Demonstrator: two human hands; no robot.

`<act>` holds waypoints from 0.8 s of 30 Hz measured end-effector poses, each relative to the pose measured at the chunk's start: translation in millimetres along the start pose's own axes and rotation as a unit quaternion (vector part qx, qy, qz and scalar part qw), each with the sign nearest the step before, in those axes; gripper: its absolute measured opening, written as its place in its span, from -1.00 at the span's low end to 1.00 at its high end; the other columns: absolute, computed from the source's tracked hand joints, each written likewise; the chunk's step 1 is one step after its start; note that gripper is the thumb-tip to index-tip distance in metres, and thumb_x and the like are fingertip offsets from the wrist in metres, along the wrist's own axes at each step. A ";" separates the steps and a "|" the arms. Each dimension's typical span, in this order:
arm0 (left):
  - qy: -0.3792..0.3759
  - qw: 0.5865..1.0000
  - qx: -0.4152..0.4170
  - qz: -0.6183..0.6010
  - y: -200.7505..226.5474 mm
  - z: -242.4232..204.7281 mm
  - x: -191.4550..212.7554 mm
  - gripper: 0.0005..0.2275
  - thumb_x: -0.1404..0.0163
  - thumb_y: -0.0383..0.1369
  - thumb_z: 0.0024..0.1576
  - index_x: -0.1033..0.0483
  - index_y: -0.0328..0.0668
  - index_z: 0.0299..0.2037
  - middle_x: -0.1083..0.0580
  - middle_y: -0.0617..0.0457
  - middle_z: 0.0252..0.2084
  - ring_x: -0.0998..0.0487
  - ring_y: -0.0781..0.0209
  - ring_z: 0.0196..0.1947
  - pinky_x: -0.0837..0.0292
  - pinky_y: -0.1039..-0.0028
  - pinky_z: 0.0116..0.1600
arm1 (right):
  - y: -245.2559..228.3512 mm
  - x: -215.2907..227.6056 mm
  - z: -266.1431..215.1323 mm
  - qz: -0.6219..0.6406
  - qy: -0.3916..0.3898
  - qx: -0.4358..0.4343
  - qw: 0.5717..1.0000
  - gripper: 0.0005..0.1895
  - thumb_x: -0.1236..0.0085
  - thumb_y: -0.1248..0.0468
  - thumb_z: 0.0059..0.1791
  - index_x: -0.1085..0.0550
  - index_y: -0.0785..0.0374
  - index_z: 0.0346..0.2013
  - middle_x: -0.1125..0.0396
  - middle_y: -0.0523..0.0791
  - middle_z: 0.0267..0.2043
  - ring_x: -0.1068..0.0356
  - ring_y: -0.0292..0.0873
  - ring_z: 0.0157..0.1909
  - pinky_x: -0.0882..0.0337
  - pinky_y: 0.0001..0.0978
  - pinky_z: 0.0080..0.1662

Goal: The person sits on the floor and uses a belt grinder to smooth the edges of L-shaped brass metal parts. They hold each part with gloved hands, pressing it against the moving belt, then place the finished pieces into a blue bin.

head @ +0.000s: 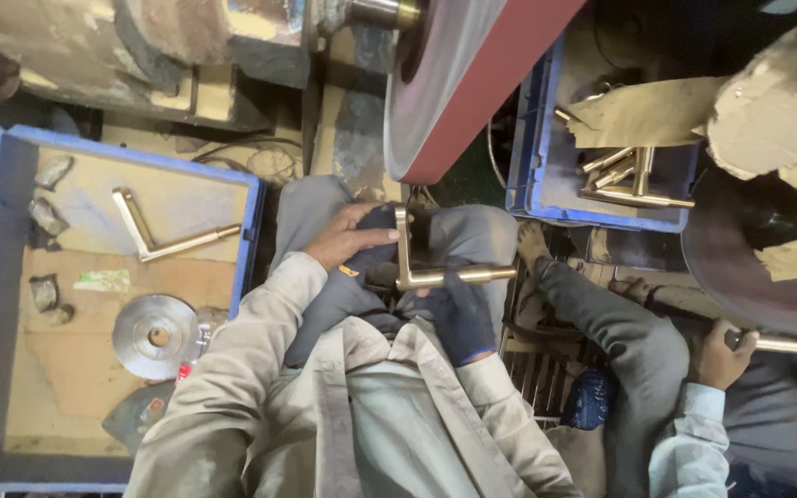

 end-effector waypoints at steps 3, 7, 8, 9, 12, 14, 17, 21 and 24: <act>0.019 0.999 0.035 0.001 -0.8 12.1 2.3 -0.64 -0.20 -0.28 0.13 -0.59 -0.27 0.10 -0.54 0.07 -0.13 -0.44 0.32 -0.20 -0.33 0.53 -0.09 | 24.8 -9.0 3.5 0.441 0.004 -0.242 0.864 -0.78 -0.07 0.31 0.03 -0.50 0.36 -0.08 -0.50 0.03 -0.17 -0.56 -0.03 -0.16 -0.56 -0.19 -0.13; 0.010 0.999 0.040 -0.015 0.6 22.9 5.3 -0.69 -0.13 -0.24 0.12 -0.62 -0.18 0.02 -0.60 0.23 -0.10 -0.55 0.54 -0.13 -0.35 0.72 -0.14 | 44.6 -23.6 8.1 0.611 0.023 -0.301 0.732 -0.75 -0.08 0.27 0.06 -0.47 0.37 -0.04 -0.49 0.01 -0.07 -0.51 -0.02 -0.04 -0.51 -0.11 0.05; 0.005 0.998 0.043 -0.045 -0.2 26.2 4.9 -0.68 -0.14 -0.24 0.11 -0.60 -0.18 0.03 -0.61 0.22 -0.11 -0.57 0.53 -0.15 -0.38 0.72 -0.13 | 48.4 -24.9 8.9 0.614 0.028 -0.304 0.728 -0.75 -0.08 0.26 0.06 -0.46 0.37 -0.03 -0.49 0.02 -0.07 -0.51 -0.02 -0.03 -0.51 -0.10 0.06; 0.002 0.996 0.046 -0.076 -1.8 28.2 4.8 -0.67 -0.14 -0.25 0.10 -0.58 -0.18 0.03 -0.62 0.21 -0.13 -0.59 0.52 -0.16 -0.41 0.72 -0.12 | 51.5 -27.1 9.5 0.617 0.031 -0.308 0.723 -0.74 -0.09 0.26 0.06 -0.45 0.37 -0.03 -0.49 0.02 -0.06 -0.51 -0.01 -0.03 -0.51 -0.10 0.07; 0.011 0.994 0.051 -0.101 -8.2 32.7 5.8 -0.65 -0.16 -0.26 0.09 -0.57 -0.19 0.05 -0.56 0.24 -0.21 -0.47 0.52 -0.30 -0.29 0.69 -0.25 | 56.8 -32.9 11.3 0.620 0.045 -0.305 0.722 -0.72 -0.10 0.24 0.07 -0.43 0.34 0.02 -0.47 0.01 -0.04 -0.51 -0.03 -0.03 -0.50 -0.09 0.08; 0.019 0.994 0.052 -0.096 -11.2 34.6 7.1 -0.65 -0.18 -0.27 0.09 -0.58 -0.22 0.06 -0.52 0.25 -0.26 -0.37 0.52 -0.38 -0.19 0.67 -0.33 | 58.7 -35.4 12.7 0.616 0.056 -0.302 0.725 -0.69 -0.10 0.23 0.08 -0.41 0.33 0.05 -0.46 0.01 -0.04 -0.51 -0.04 -0.04 -0.50 -0.10 0.07; 0.030 0.994 0.058 -0.087 -12.8 34.6 7.9 -0.65 -0.18 -0.27 0.10 -0.59 -0.24 0.05 -0.53 0.24 -0.27 -0.32 0.50 -0.42 -0.16 0.65 -0.35 | 62.0 -37.1 12.8 0.605 0.065 -0.307 0.732 -0.69 -0.10 0.22 0.08 -0.41 0.35 0.05 -0.45 0.02 -0.06 -0.51 -0.03 -0.06 -0.52 -0.10 0.06; 0.019 0.995 0.068 -0.071 -9.5 33.7 8.2 -0.64 -0.14 -0.25 0.10 -0.59 -0.15 0.10 -0.60 0.23 -0.21 -0.38 0.54 -0.38 -0.19 0.70 -0.32 | 66.4 -38.7 11.7 0.596 0.059 -0.312 0.737 -0.72 -0.10 0.22 0.10 -0.43 0.37 -0.01 -0.46 0.03 -0.07 -0.51 -0.03 -0.07 -0.54 -0.12 0.03; 0.021 0.995 0.072 -0.069 -9.5 33.8 7.8 -0.64 -0.14 -0.26 0.11 -0.61 -0.13 0.12 -0.63 0.18 -0.19 -0.35 0.52 -0.40 -0.17 0.69 -0.32 | 69.2 -40.0 11.6 0.599 0.056 -0.319 0.733 -0.74 -0.10 0.22 0.09 -0.45 0.36 -0.03 -0.48 0.02 -0.08 -0.52 -0.04 -0.07 -0.54 -0.13 0.02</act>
Point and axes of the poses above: each hand's wrist, its own z-axis towards the middle knuckle, its own x-axis out of the back of the hand, y = z × x, the point moved 2 cm from there along z, towards the middle knuckle
